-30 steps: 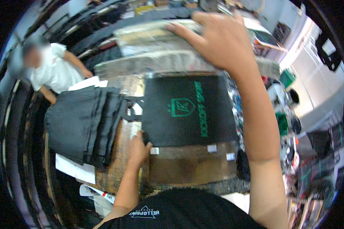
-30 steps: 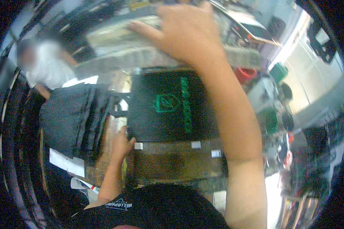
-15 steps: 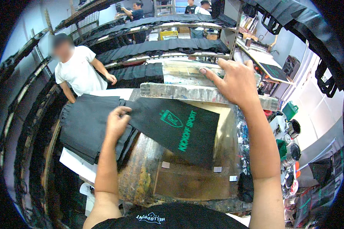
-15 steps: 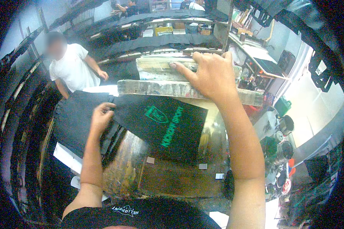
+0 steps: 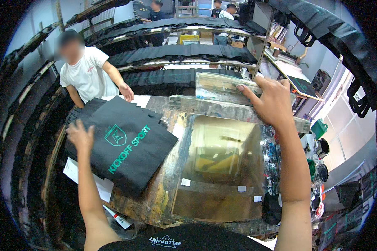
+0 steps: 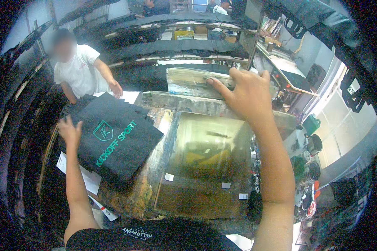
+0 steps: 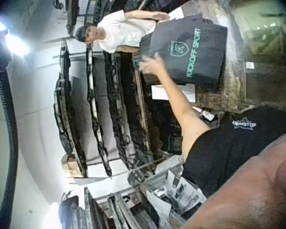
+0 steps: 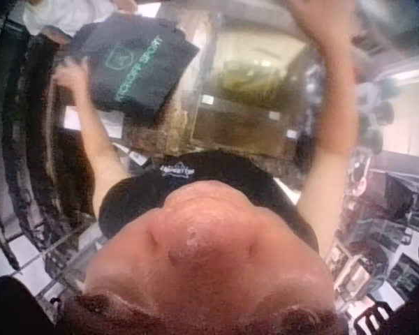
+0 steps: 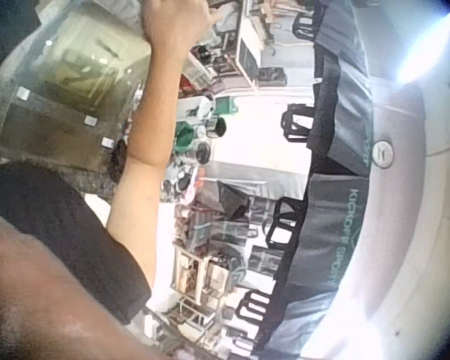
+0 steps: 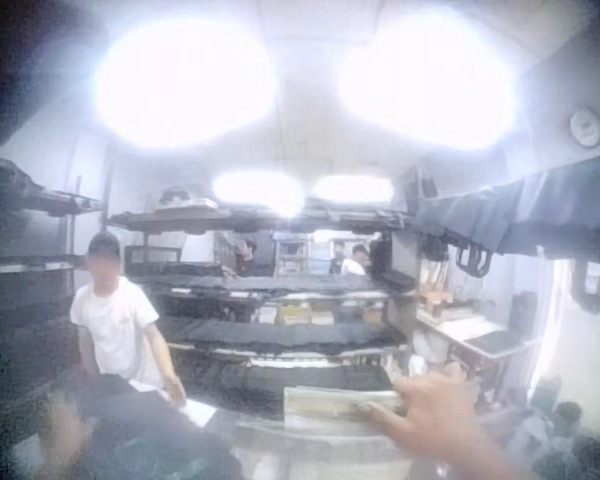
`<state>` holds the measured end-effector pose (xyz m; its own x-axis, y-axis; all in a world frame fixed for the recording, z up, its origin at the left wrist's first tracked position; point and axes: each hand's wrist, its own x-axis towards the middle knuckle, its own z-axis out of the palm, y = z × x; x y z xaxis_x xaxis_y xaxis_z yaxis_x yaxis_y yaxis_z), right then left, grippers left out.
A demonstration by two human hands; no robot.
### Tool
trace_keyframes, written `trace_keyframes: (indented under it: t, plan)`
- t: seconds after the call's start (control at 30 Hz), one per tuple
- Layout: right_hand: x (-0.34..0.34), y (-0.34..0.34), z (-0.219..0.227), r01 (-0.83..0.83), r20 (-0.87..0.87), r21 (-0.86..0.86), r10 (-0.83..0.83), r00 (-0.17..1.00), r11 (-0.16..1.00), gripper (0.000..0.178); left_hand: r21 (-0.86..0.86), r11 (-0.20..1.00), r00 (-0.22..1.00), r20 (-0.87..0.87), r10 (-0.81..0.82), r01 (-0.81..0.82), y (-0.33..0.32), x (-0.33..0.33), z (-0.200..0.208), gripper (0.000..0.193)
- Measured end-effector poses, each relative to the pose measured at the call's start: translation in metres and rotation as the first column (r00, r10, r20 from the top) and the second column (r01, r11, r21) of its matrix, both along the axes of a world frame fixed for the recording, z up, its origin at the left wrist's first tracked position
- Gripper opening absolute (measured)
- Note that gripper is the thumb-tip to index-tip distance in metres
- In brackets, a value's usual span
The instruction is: The person performs screen printing on black tote bags by placing a bag on the printing board, lowering a mesh screen, and using a squeegee to spread green ink across the design. The person lifts the screen, removes the printed bag, and hands it to an assistant before repeating the process with a new bag.
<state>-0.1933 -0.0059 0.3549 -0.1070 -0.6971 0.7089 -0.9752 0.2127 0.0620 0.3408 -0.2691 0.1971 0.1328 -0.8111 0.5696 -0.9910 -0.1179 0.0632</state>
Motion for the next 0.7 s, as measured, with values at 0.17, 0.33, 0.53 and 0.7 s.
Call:
trace_keyframes:
  t: [0.17,0.33,0.53,0.7]
  plan:
    - [0.006,-0.002,0.001,0.011,0.045,0.04,-0.013,0.999,0.999,0.064,-0.015,0.364,0.33,-0.391,-0.859,0.931,0.165,-0.15,-0.06,0.048]
    - [0.002,-0.003,0.001,-0.012,0.009,0.034,0.011,1.0,0.999,0.062,0.001,0.067,0.035,-0.859,-0.51,0.998,0.254,-0.232,-0.152,0.043]
    - [0.011,-0.003,0.004,0.063,0.031,0.103,-0.067,0.997,0.993,0.062,-0.077,-0.015,-0.074,-0.87,-0.488,0.997,0.278,-0.234,-0.154,0.035]
    - [0.015,-0.002,0.007,0.069,0.048,0.097,-0.074,0.996,0.993,0.063,-0.123,0.188,0.024,-0.775,-0.632,0.974,0.24,-0.196,-0.151,0.027]
